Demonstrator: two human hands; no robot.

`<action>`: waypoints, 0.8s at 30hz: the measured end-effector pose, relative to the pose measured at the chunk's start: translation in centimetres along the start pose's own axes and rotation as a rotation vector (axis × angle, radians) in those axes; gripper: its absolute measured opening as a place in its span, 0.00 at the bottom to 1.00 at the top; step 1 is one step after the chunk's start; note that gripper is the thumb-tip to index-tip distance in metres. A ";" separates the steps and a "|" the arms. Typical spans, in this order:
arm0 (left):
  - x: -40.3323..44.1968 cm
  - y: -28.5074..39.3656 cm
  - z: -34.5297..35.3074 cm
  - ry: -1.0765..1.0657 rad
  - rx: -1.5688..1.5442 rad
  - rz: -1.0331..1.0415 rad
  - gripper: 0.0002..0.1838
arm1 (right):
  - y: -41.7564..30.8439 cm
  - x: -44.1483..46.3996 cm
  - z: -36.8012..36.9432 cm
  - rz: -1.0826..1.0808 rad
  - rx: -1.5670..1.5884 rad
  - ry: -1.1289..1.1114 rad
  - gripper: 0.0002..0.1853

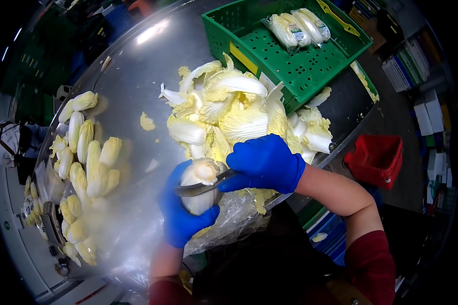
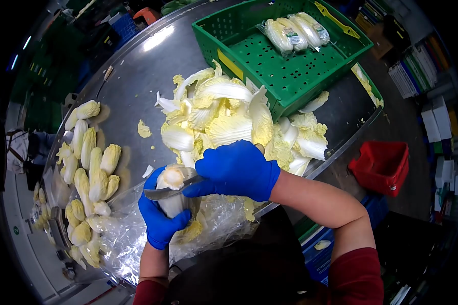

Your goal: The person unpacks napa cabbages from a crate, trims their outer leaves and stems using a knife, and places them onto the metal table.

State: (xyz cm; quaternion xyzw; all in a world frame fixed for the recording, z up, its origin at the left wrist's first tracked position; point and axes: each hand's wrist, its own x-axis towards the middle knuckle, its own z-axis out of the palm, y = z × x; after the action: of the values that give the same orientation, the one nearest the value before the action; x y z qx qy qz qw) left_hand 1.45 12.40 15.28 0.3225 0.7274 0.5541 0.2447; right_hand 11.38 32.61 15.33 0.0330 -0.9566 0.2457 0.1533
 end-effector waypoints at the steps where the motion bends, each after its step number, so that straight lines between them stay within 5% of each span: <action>1: -0.1 -0.1 0.1 0.004 -0.007 0.003 0.43 | 0.1 -0.1 0.1 0.005 -0.007 -0.003 0.26; 5: -0.6 -0.6 -0.5 0.033 0.040 0.040 0.42 | 4.2 -0.7 1.6 0.042 -0.171 0.058 0.21; 8: -0.6 -0.5 -0.7 0.071 0.083 0.078 0.44 | 6.0 -0.6 -0.2 0.572 0.147 -0.088 0.18; 11: 0.1 -2.7 -1.2 0.068 0.007 0.080 0.49 | 2.6 0.1 1.2 0.499 0.679 0.032 0.19; 12: 0.3 -3.2 -0.8 0.080 -0.074 0.047 0.50 | 1.5 0.4 2.4 0.431 0.943 0.096 0.26; 15: 0.8 -3.1 0.3 0.112 -0.371 -0.074 0.53 | -1.2 2.0 2.2 0.313 0.971 0.017 0.39; 19: 0.4 -4.0 0.1 0.120 -0.811 -0.219 0.51 | -1.0 3.3 1.9 0.551 0.981 -0.031 0.27; 21: 0.4 -5.1 -0.3 0.065 -0.853 -0.208 0.51 | -0.5 3.3 2.3 0.426 0.852 0.028 0.22; 24: 0.6 -6.6 -0.5 0.163 -1.040 -0.192 0.50 | -0.5 3.6 2.1 0.538 0.797 0.093 0.16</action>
State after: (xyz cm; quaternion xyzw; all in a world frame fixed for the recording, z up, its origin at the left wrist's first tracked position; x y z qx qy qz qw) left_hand -0.62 11.30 9.10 0.0465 0.3995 0.8398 0.3646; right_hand 7.45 31.23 14.87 -0.1705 -0.7547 0.6251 0.1025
